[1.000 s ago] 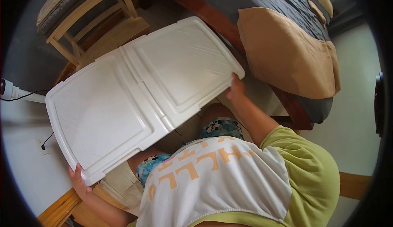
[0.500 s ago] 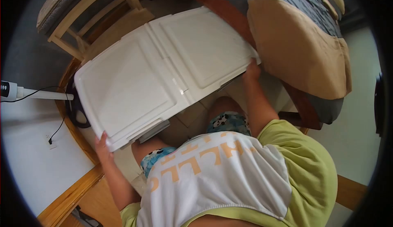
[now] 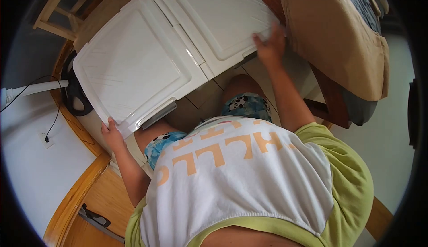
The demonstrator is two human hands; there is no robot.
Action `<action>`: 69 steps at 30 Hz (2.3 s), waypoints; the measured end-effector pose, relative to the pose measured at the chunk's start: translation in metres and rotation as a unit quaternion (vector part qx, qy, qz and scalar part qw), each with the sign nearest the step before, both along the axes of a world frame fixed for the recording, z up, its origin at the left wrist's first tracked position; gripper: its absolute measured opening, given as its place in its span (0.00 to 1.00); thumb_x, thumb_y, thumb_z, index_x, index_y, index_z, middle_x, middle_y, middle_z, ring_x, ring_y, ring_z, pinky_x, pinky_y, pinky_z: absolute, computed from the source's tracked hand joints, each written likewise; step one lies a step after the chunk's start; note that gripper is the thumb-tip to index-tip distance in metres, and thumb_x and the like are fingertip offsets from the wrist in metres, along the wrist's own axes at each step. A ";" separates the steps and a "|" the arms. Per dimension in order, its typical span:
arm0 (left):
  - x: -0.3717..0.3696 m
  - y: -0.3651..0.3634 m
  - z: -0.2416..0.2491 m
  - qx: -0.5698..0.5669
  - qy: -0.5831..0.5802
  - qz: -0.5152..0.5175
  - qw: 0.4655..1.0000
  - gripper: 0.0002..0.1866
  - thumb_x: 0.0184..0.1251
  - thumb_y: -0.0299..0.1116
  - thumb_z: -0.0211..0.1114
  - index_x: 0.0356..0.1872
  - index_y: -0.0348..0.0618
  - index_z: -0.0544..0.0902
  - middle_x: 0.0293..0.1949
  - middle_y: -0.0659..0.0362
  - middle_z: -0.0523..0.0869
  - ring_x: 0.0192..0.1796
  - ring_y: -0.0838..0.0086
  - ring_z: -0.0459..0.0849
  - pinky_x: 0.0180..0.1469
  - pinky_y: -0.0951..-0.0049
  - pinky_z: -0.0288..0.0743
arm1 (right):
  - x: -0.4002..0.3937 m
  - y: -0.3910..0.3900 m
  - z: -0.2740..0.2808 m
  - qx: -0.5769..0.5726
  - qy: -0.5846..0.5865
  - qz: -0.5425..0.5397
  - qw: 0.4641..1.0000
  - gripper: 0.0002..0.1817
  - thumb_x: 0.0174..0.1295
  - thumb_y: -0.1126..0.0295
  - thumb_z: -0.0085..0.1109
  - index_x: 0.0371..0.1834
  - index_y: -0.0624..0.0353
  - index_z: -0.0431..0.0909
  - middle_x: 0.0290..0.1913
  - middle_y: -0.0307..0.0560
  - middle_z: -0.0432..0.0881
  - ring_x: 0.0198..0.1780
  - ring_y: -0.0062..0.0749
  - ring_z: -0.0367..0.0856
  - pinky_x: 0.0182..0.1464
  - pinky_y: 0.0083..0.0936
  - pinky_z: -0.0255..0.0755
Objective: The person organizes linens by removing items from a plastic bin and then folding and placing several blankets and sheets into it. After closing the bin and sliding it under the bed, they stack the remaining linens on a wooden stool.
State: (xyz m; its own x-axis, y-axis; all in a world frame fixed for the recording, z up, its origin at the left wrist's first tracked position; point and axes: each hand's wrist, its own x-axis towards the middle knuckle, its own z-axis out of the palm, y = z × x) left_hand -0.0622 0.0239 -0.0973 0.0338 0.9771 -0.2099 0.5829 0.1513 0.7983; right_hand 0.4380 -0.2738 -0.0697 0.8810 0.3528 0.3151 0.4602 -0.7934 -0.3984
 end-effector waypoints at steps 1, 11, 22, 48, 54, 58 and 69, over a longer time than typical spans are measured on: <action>-0.005 0.001 -0.003 -0.003 0.003 -0.003 1.000 0.26 0.70 0.42 0.58 0.60 0.32 0.72 0.58 0.44 0.71 0.56 0.58 0.75 0.58 0.67 0.68 | -0.008 0.008 0.007 0.016 -0.001 0.097 0.995 0.40 0.55 0.41 0.62 0.68 0.47 0.66 0.76 0.57 0.51 0.74 0.58 0.49 0.72 0.50 0.47; 0.160 -0.014 0.052 0.400 0.171 -0.288 0.853 0.36 0.56 0.35 0.67 0.67 0.45 0.65 0.70 0.43 0.60 0.72 0.44 0.53 0.70 0.44 0.48 | -0.012 0.042 0.024 -0.205 0.096 0.206 0.952 0.37 0.56 0.29 0.48 0.70 0.25 0.63 0.78 0.48 0.47 0.78 0.50 0.39 0.71 0.62 0.37; 0.375 -0.069 0.051 0.246 0.380 -0.448 0.771 0.43 0.55 0.77 0.48 0.72 0.80 0.54 0.77 0.57 0.44 0.77 0.44 0.39 0.65 0.25 0.43 | -0.021 0.049 0.007 -0.244 0.139 0.177 0.943 0.38 0.59 0.30 0.43 0.73 0.23 0.54 0.79 0.43 0.38 0.79 0.45 0.31 0.70 0.66 0.35; 0.439 -0.157 0.058 0.344 0.290 -0.585 0.675 0.40 0.65 0.68 0.45 0.75 0.65 0.51 0.78 0.55 0.40 0.78 0.49 0.35 0.64 0.22 0.36 | -0.041 -0.037 -0.049 0.551 0.629 -0.003 0.548 0.21 0.64 0.58 0.61 0.56 0.51 0.69 0.53 0.40 0.73 0.55 0.35 0.72 0.57 0.41 0.68; 0.444 -0.172 0.046 0.327 0.325 -0.587 0.665 0.29 0.71 0.61 0.40 0.73 0.77 0.54 0.77 0.60 0.44 0.77 0.47 0.38 0.63 0.20 0.36 | -0.045 -0.042 -0.056 0.588 0.640 0.042 0.493 0.23 0.64 0.55 0.61 0.59 0.50 0.68 0.55 0.40 0.73 0.57 0.35 0.72 0.58 0.41 0.67; 0.443 -0.170 0.047 0.318 0.334 -0.591 0.662 0.29 0.72 0.59 0.40 0.73 0.77 0.54 0.77 0.60 0.44 0.77 0.47 0.38 0.63 0.20 0.36 | -0.036 -0.036 -0.059 0.575 0.642 0.035 0.507 0.26 0.62 0.53 0.63 0.58 0.52 0.67 0.55 0.41 0.72 0.55 0.36 0.73 0.58 0.40 0.69; 0.445 -0.170 0.045 0.324 0.330 -0.594 0.658 0.28 0.74 0.57 0.39 0.73 0.76 0.53 0.77 0.59 0.44 0.77 0.46 0.39 0.63 0.20 0.38 | -0.023 -0.040 -0.064 0.513 0.645 0.050 0.564 0.31 0.63 0.51 0.60 0.61 0.58 0.64 0.56 0.49 0.72 0.57 0.41 0.74 0.58 0.39 0.70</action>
State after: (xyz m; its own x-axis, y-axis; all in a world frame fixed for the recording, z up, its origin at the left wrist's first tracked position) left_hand 0.3832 -0.1457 -0.0518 0.9653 0.2356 -0.1129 0.2353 -0.9718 -0.0159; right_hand 0.4155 -0.3143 -0.1337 0.6033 0.6357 -0.4816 -0.7151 0.1638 -0.6795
